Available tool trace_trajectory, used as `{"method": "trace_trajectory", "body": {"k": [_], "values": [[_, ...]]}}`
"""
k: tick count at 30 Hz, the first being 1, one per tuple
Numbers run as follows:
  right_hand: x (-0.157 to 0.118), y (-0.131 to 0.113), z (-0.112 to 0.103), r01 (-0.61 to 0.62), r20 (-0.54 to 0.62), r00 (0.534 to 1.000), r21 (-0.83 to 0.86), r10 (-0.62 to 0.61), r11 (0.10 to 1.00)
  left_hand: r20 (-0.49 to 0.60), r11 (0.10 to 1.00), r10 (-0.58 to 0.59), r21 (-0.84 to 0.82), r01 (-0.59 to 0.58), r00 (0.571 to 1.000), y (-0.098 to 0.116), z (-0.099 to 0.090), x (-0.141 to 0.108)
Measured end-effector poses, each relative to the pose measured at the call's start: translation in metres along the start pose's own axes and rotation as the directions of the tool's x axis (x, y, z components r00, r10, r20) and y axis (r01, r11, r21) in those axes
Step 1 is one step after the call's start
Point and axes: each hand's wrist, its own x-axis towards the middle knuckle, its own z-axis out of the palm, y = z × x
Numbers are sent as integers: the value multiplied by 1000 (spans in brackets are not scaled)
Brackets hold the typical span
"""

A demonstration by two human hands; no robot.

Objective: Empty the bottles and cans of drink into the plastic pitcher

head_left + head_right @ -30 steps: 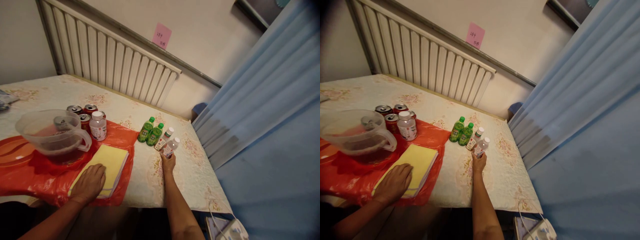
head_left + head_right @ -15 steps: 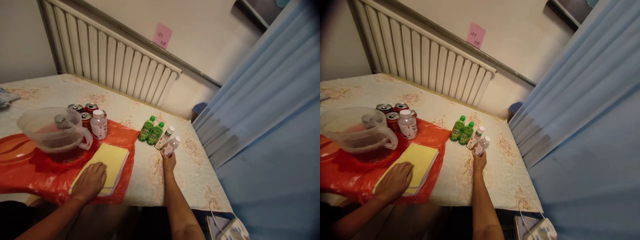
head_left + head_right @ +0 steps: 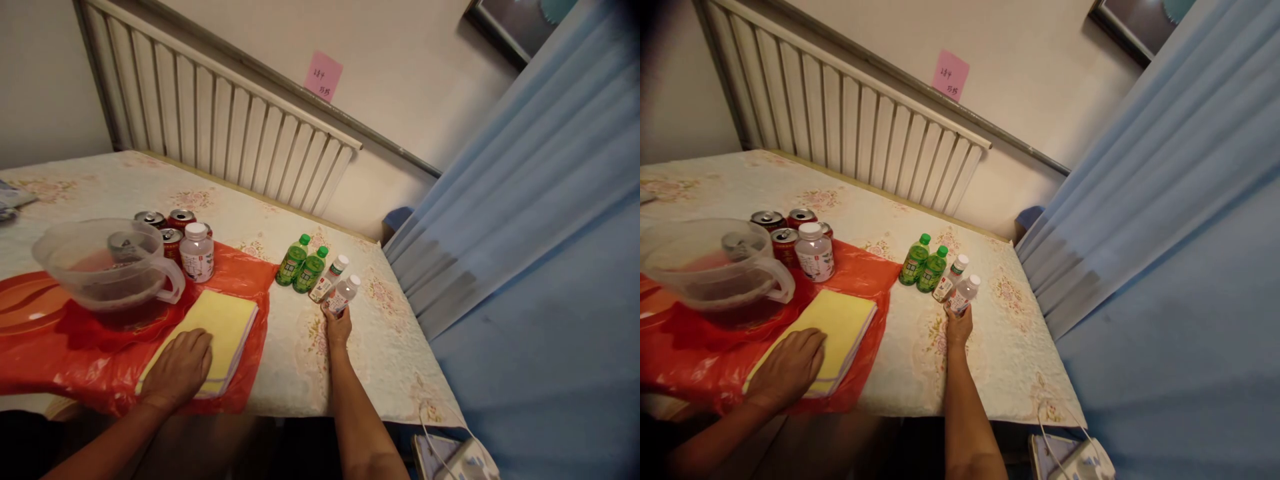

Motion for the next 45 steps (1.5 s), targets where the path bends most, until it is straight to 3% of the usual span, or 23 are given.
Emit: {"method": "trace_trajectory", "body": {"k": [45], "values": [[1, 1, 0, 16, -7, 1000, -20, -17, 1000, 20, 996, 21, 82, -22, 1000, -2, 2, -1]]}}
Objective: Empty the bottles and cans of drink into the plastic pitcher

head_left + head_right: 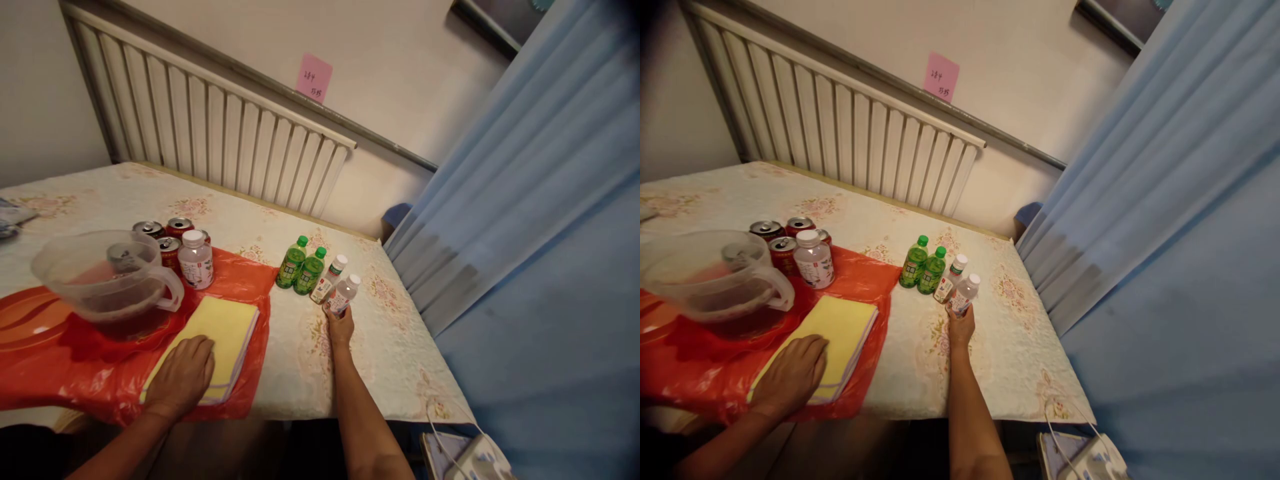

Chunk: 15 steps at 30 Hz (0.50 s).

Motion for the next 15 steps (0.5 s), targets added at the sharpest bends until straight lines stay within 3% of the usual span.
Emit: {"method": "trace_trajectory", "body": {"k": [15], "values": [[2, 8, 4, 15, 0, 1000, -1, -15, 1000, -8, 1000, 15, -4, -15, 1000, -1, 1, 0]]}}
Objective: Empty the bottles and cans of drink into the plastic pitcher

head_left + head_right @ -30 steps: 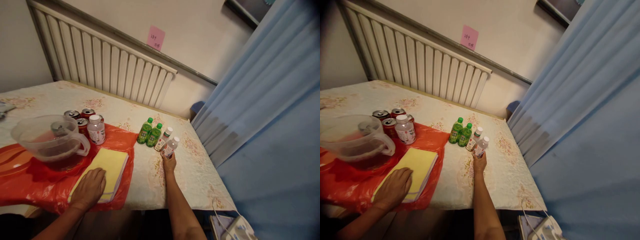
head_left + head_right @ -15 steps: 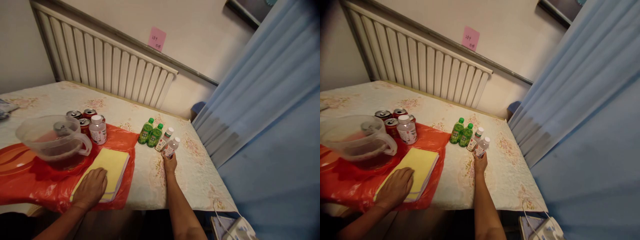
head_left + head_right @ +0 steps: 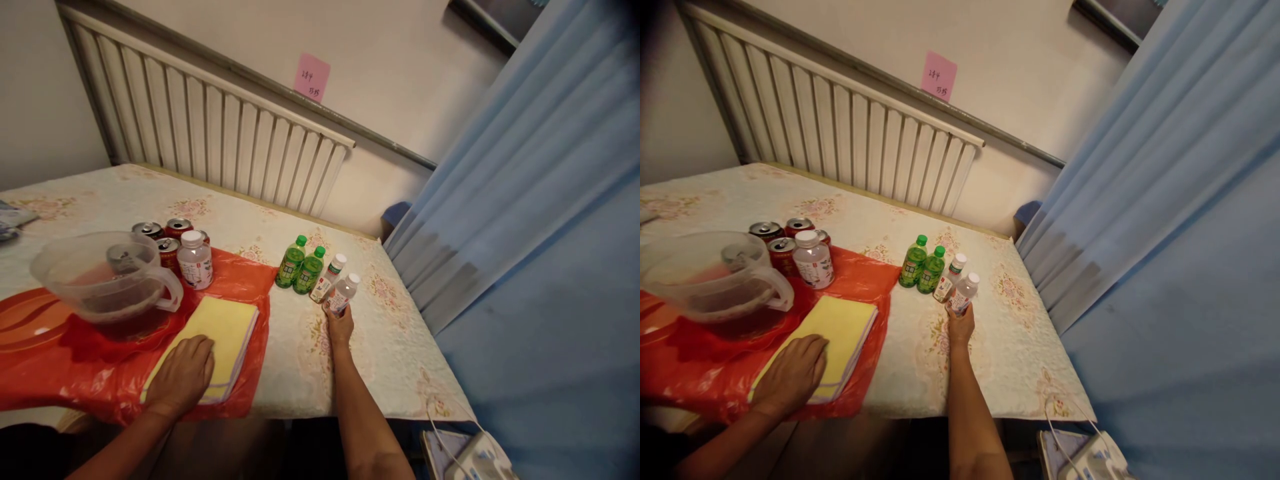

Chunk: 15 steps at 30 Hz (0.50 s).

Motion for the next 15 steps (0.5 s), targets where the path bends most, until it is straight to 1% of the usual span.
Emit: {"method": "trace_trajectory", "body": {"k": [7, 15], "values": [[2, 10, 3, 14, -10, 1000, -38, -15, 999, 6, 1000, -10, -1, 10, 1000, 1, -1, 0], [2, 14, 4, 33, -16, 999, -51, -33, 998, 19, 1000, -22, -11, 22, 1000, 1, -1, 0]]}}
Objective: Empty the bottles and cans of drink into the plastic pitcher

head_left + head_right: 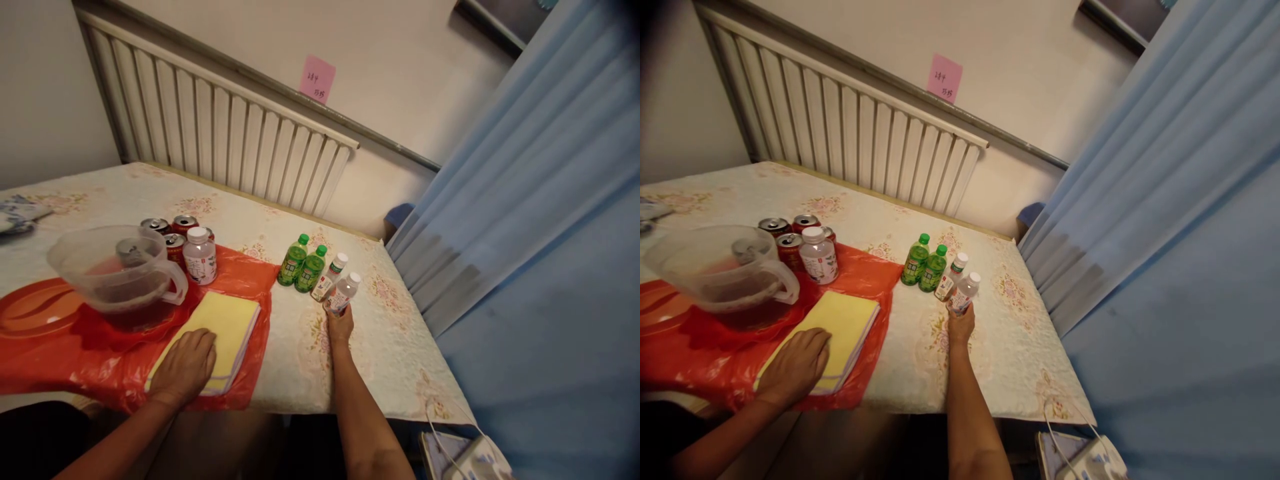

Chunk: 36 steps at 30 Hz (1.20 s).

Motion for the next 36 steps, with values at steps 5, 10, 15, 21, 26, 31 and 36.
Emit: {"method": "trace_trajectory", "body": {"k": [5, 10, 15, 21, 26, 31, 36], "values": [[0, 3, 1, -2, -5, 1000, 4, 2, 1000, -2, 1000, -23, -10, 23, 1000, 1, -2, 1], [-2, 1, 0, 3, -3, 1000, 18, -3, 1000, -12, 998, -31, -64, 30, 999, 2, -5, 3], [-11, 3, -2, -20, -23, 1000, 14, 21, 1000, 7, 999, -43, -27, 44, 999, 5, -9, 3], [-31, 5, -11, -136, -112, 985, -33, 132, 990, 65, 997, -80, -13, 81, 995, 13, -18, 3], [-83, -12, -12, -134, -83, 988, -54, 129, 990, 76, 995, -97, -12, 98, 992, 15, -21, 2], [-133, -39, -7, 113, 191, 977, -73, -97, 991, 94, 992, -116, -33, 120, 989, 16, -22, 0], [-136, -51, -7, 199, 229, 960, -160, -160, 967, 158, 976, -191, -79, 205, 969, 18, -26, 8]]}}
